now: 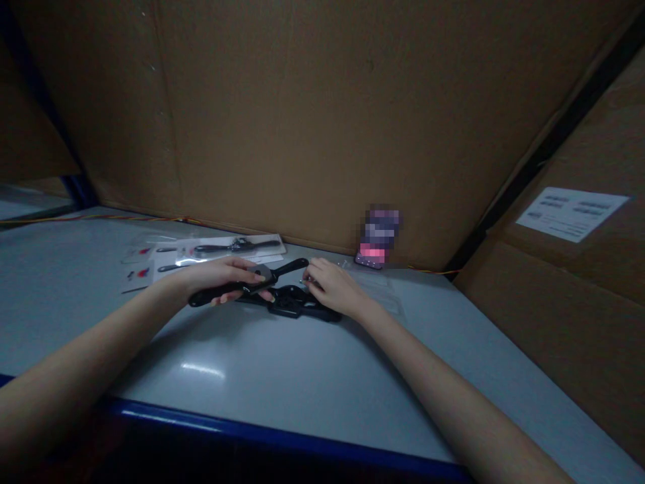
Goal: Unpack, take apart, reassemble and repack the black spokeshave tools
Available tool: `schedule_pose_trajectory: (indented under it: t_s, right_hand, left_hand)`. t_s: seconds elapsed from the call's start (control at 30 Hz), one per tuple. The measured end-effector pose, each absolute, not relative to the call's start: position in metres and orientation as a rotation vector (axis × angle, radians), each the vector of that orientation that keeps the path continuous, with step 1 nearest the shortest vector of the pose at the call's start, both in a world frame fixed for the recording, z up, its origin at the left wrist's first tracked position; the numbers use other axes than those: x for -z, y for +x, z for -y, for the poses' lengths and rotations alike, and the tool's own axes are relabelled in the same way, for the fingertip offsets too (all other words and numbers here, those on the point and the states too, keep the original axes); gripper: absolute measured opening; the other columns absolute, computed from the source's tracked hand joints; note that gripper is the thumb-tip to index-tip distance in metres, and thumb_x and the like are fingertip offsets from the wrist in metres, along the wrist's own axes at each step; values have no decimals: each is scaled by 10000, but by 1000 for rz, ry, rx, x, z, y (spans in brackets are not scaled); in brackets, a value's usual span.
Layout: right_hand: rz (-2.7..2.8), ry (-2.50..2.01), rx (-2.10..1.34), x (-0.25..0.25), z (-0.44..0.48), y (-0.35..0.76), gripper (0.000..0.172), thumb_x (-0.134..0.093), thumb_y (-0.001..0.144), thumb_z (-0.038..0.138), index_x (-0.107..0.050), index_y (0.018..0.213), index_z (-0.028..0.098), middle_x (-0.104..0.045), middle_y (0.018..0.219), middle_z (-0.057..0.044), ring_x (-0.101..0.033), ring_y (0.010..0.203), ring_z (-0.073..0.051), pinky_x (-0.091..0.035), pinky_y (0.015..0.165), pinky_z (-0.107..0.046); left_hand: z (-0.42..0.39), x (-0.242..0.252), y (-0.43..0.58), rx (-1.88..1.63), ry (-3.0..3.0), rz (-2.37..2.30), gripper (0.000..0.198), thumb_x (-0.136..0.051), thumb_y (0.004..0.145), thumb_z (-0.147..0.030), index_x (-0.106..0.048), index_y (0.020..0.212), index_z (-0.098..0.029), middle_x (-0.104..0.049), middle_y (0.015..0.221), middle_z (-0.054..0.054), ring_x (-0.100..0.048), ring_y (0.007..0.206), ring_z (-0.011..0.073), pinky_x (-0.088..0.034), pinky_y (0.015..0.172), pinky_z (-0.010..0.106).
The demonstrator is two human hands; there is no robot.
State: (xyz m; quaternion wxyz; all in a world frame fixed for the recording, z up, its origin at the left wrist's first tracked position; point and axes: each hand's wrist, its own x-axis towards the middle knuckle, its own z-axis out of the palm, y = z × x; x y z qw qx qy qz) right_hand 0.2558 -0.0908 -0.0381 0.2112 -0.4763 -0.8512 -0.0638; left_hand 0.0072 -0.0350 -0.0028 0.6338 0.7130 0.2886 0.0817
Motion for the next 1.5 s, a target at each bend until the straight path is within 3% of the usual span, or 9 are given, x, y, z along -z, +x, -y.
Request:
schedule_pose_trajectory:
  t_s: [0.2, 0.47, 0.67, 0.8, 0.93, 1.07, 1.2, 1.33, 1.5]
  right_hand:
    - [1946, -1416, -105, 32, 99, 257, 109, -495, 802, 262, -554, 846, 183, -599, 686, -4, -539, 631, -135, -388, 577, -259]
    - [1657, -1262, -347, 12, 122, 236, 158, -535, 782, 293, -573, 886, 180, -607, 658, -1, -575, 625, -135, -426, 592, -272]
    - [1670, -1309, -468, 17, 123, 244, 122, -569, 746, 274, -573, 829, 185, -606, 666, 6, -562, 611, -124, -417, 569, -266]
    - [1337, -1349, -840, 23, 121, 256, 133, -603, 698, 260, -525, 773, 181, -627, 704, -19, -554, 563, -113, -385, 481, -236]
    - [1038, -1278, -1127, 23, 120, 263, 141, -622, 653, 180, -520, 750, 167, -654, 828, -75, -561, 640, -103, -413, 538, -222]
    - [956, -1213, -1245, 21, 120, 269, 176, -620, 611, 155, -534, 763, 178, -575, 670, 3, -502, 583, -82, -400, 556, -219]
    - [1283, -1411, -1139, 23, 118, 272, 126, -522, 682, 252, -609, 701, 163, -461, 566, 20, -381, 493, -80, -320, 483, -239]
    - [1856, -1690, -554, 29, 116, 275, 122, -581, 658, 279, -652, 640, 180, -563, 678, -25, -462, 628, -134, -328, 553, -263]
    - [2087, -1867, -287, 31, 118, 277, 190, -652, 644, 379, -664, 605, 194, -572, 628, -29, -484, 615, -149, -300, 523, -263]
  left_hand:
    - [36, 3, 8, -177, 1639, -593, 233, -596, 764, -330, -563, 876, -129, -682, 998, 75, -358, 336, -7, -251, 320, 161]
    - [40, -1, 9, -80, 1647, -551, 293, -538, 795, -370, -582, 983, -151, -671, 1036, 67, -374, 312, 11, -268, 294, 180]
    - [35, 2, 10, -132, 1599, -608, 282, -471, 812, -312, -573, 977, -107, -654, 1056, 120, -364, 317, 25, -275, 295, 195]
    - [30, 5, 10, -218, 1552, -700, 281, -498, 794, -303, -523, 998, -111, -666, 1008, 127, -358, 322, 26, -245, 285, 182]
    - [29, 5, 10, -248, 1520, -736, 249, -510, 790, -307, -515, 957, -123, -667, 1005, 117, -346, 316, 21, -247, 277, 180]
    - [30, 3, 10, -217, 1527, -746, 286, -518, 781, -312, -539, 984, -111, -670, 981, 112, -333, 316, 25, -257, 274, 187]
    - [31, 2, 10, -200, 1550, -748, 283, -526, 781, -329, -549, 966, -116, -665, 996, 111, -332, 326, 23, -259, 285, 181]
    - [36, 0, 11, -199, 1544, -767, 251, -522, 789, -315, -547, 960, -133, -661, 1004, 94, -333, 338, 25, -257, 299, 185]
    - [40, -4, 12, -145, 1617, -760, 239, -509, 801, -316, -593, 894, -112, -649, 683, 39, -305, 320, 47, -233, 294, 198]
